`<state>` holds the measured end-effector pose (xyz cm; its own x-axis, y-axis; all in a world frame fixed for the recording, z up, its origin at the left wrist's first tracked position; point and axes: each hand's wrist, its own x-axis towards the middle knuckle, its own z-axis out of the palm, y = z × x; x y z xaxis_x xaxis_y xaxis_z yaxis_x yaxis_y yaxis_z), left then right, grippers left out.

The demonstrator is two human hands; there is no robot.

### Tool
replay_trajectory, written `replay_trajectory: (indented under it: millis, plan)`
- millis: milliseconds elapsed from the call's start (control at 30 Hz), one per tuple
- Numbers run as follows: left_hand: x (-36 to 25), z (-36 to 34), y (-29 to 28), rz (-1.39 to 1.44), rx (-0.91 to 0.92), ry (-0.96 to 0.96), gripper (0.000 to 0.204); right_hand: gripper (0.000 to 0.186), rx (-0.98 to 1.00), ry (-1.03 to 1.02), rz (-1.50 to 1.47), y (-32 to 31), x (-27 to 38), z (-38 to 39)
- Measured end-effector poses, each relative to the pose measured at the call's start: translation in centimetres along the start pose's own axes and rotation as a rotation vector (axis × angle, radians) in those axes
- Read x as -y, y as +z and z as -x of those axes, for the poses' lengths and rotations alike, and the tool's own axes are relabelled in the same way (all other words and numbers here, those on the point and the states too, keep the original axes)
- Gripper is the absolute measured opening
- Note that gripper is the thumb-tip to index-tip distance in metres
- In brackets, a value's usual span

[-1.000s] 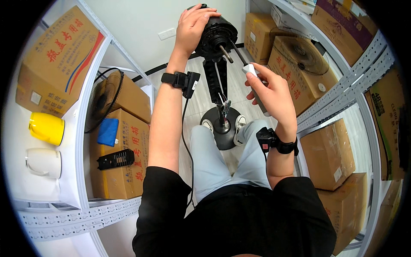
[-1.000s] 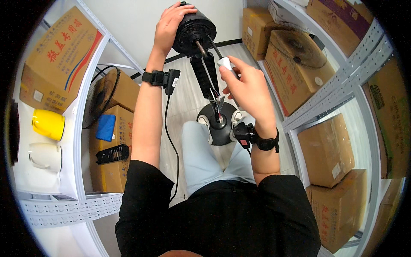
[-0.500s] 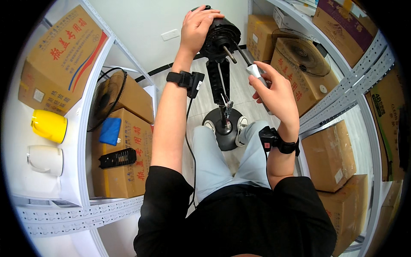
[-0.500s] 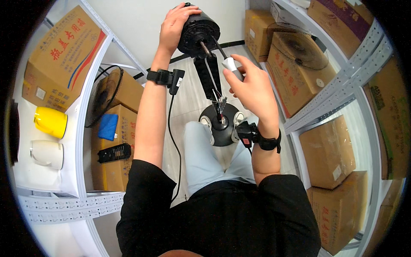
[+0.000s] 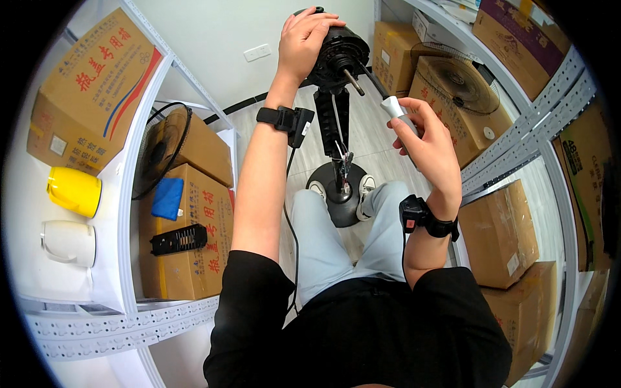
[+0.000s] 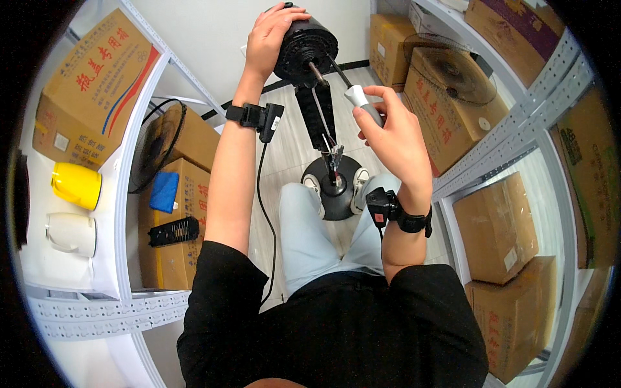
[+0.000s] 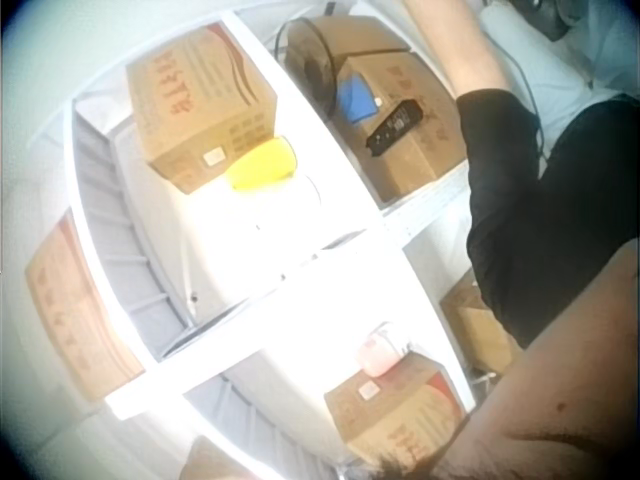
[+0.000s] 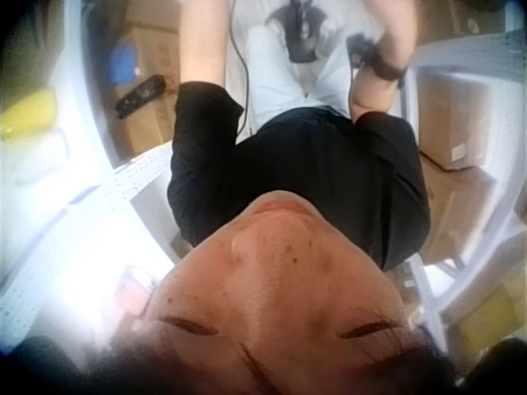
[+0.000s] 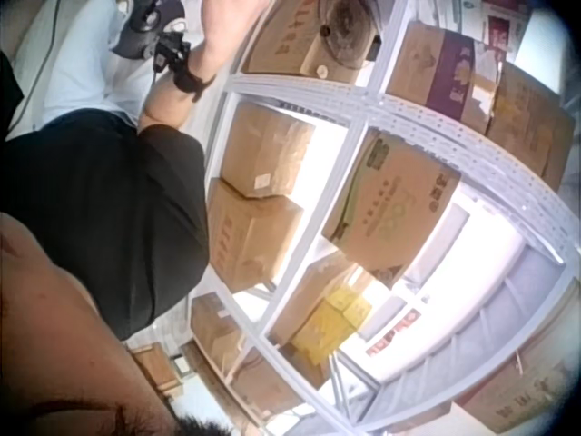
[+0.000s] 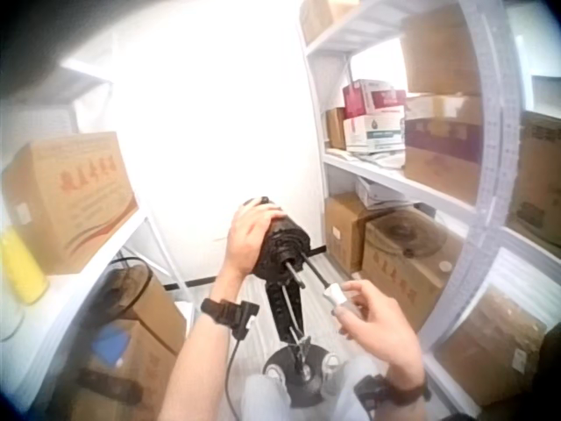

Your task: The person disassembles a standing fan by removing the control panel and motor housing, then uses a screwdriver to adjust internal components and reassemble the unit.

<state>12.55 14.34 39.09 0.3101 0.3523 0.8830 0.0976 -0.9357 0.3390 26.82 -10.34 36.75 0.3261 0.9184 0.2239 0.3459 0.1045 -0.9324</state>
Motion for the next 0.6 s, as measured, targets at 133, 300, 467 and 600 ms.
replay_trajectory:
  millis: [133,300,467,600]
  plan:
    - [0.2,-0.4,-0.4,-0.057,0.038,0.028,0.03,0.039,0.058,0.08,-0.098,-0.6,0.3,0.2]
    - [0.2,-0.7,-0.5,-0.129,0.042,0.084,0.028,0.048,-0.083,-0.246,-0.02,-1.0,-0.4,1.6]
    - [0.8,-0.8,-0.6,-0.114,0.032,0.075,0.028,0.04,-0.302,-0.407,0.211,0.4,0.8,3.0]
    - [0.5,-0.8,-0.5,-0.102,0.038,0.066,0.028,0.036,-0.36,-0.426,0.206,1.1,0.2,2.6]
